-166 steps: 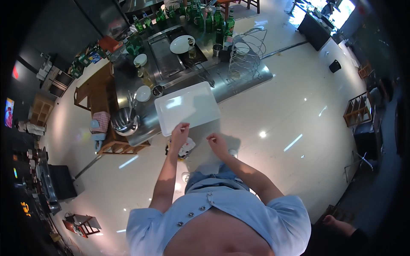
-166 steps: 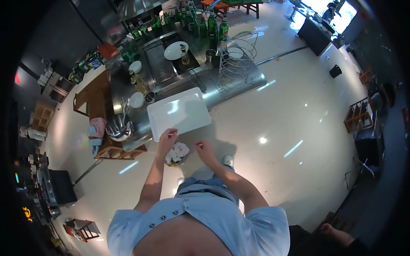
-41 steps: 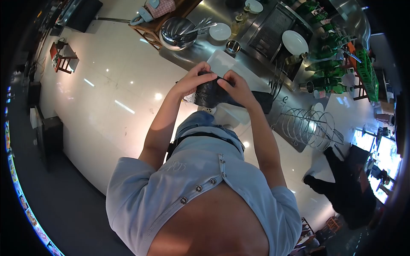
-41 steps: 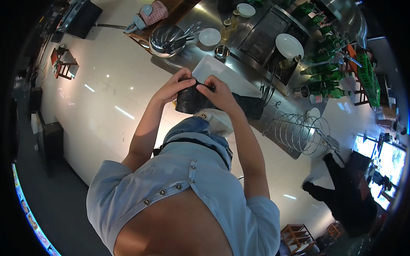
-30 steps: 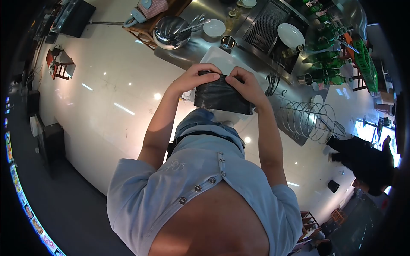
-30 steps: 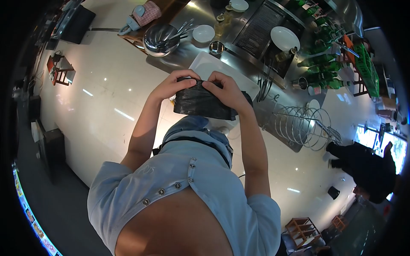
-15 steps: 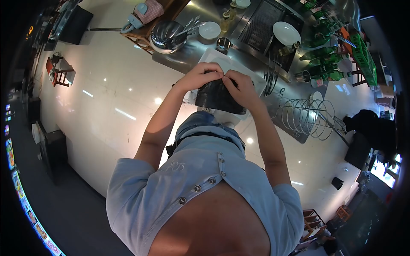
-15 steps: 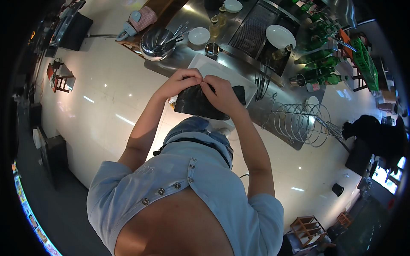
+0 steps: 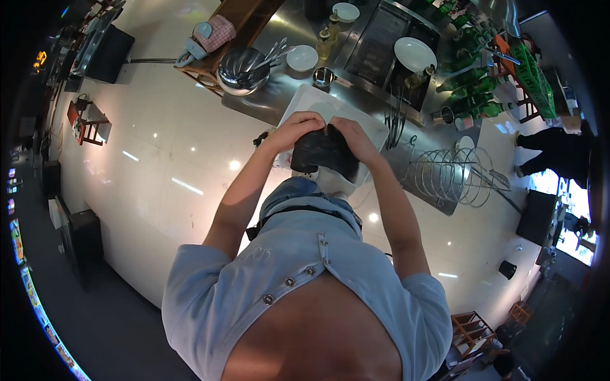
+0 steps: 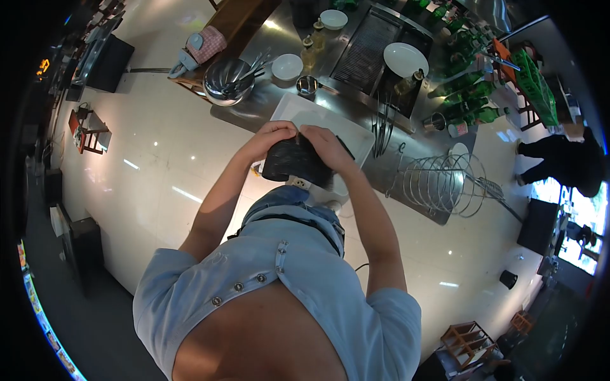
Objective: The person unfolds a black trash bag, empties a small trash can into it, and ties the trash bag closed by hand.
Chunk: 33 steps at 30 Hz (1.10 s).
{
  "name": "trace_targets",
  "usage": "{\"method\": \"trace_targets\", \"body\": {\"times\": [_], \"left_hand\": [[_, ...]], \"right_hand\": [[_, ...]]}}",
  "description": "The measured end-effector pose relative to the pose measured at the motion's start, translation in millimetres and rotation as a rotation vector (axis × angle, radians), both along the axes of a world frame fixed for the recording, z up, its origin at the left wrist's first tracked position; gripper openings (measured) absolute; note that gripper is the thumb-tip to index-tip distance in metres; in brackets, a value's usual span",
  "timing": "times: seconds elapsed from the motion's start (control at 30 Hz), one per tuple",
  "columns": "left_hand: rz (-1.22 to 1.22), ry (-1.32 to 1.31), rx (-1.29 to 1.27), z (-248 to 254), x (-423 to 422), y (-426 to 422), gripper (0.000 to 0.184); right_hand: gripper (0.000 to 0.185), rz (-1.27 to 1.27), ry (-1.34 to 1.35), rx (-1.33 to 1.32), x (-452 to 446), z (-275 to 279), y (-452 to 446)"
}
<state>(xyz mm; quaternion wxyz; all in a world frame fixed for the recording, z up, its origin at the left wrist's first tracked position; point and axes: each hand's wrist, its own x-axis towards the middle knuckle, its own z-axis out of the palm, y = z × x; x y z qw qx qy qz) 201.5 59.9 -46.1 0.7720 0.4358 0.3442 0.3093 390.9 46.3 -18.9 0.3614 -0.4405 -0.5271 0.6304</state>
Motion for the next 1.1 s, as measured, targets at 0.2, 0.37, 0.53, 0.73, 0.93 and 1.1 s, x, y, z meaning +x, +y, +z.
{"method": "trace_targets", "body": {"times": [0.2, 0.37, 0.53, 0.73, 0.93, 1.1], "left_hand": [[0.093, -0.099, -0.092, -10, -4, 4, 0.017], [0.309, -0.174, -0.158, -20, -5, 2, 0.018], [0.175, -0.071, -0.094, -21, -7, 12, 0.020], [0.632, -0.117, -0.115, -51, -57, 13, 0.019], [0.977, 0.497, 0.173, -101, -90, 21, 0.030], [1.078, 0.502, -0.013, -99, -87, 29, 0.037]], "right_hand": [[0.024, 0.142, -0.359, 0.293, 1, 11, -10], [0.025, 0.023, -0.362, 0.302, 7, -5, -5], [0.027, 0.398, -0.341, -0.061, 14, 4, 5], [0.027, -0.065, -0.292, 0.096, 57, -2, -13], [0.034, -0.243, -0.362, -0.164, 70, -27, -16], [0.031, -0.374, -0.321, -0.143, 61, -37, -15]]}}
